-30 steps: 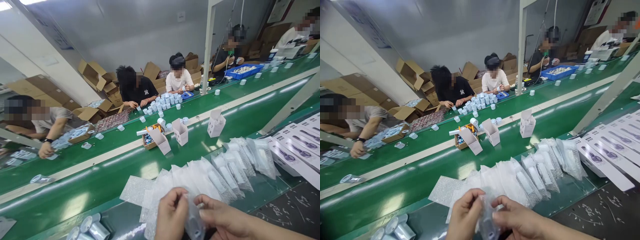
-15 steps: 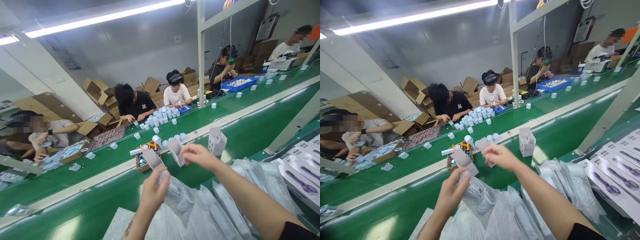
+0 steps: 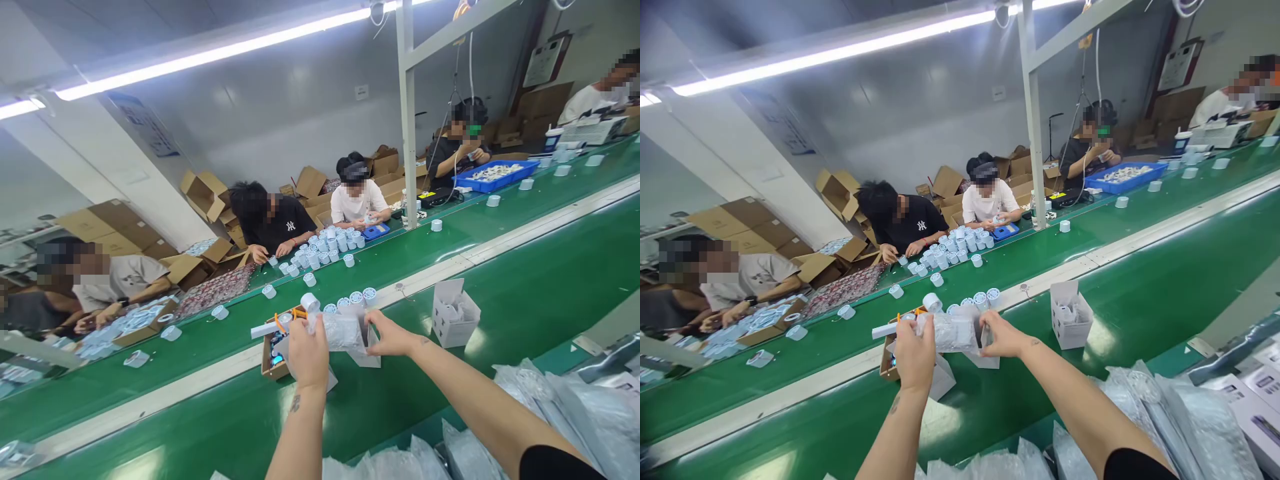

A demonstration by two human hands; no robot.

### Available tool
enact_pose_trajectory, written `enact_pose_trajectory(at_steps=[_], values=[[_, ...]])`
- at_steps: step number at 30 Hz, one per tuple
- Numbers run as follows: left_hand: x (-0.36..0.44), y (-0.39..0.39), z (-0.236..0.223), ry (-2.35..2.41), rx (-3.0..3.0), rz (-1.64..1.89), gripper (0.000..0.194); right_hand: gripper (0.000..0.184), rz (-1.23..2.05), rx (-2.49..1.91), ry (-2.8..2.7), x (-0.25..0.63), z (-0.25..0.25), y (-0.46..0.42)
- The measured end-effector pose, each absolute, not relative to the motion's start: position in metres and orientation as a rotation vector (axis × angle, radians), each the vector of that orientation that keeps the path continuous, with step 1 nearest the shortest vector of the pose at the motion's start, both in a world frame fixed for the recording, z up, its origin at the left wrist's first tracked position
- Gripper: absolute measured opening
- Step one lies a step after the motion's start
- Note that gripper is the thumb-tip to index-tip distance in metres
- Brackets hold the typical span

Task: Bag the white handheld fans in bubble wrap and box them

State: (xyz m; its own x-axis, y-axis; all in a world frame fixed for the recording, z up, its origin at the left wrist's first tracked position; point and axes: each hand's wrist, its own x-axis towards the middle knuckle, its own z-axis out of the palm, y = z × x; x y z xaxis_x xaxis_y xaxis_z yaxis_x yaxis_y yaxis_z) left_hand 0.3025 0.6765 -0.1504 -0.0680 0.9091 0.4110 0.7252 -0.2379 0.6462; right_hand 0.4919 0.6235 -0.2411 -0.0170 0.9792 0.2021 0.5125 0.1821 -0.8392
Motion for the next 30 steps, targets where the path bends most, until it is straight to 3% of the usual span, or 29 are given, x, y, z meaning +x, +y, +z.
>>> enact_pose_trajectory(at_steps=[3,8,17,24,30], values=[[0.316,0.666,-0.161,1.885,2.316,1.137,0.018,0.053,0.688,-1.481,-1.592,0.480,-0.247,0.616],[0.360,0.665,-0.151,1.737,2.706,0.747,0.015,0.054,0.699,-1.497,-1.501,0.474,-0.251,0.603],[0.378,0.641,-0.161,1.713,2.469,0.826,0.013,0.053,0.865,-1.449,-1.443,0.498,-0.253,0.579],[0.355,0.656,-0.162,2.101,1.944,0.977,0.015,0.057,0.829,-1.442,-1.476,0.490,-0.259,0.570],[0.360,0.604,-0.171,1.799,2.295,0.872,0.011,0.051,0.760,-1.485,-1.435,0.494,-0.265,0.559]])
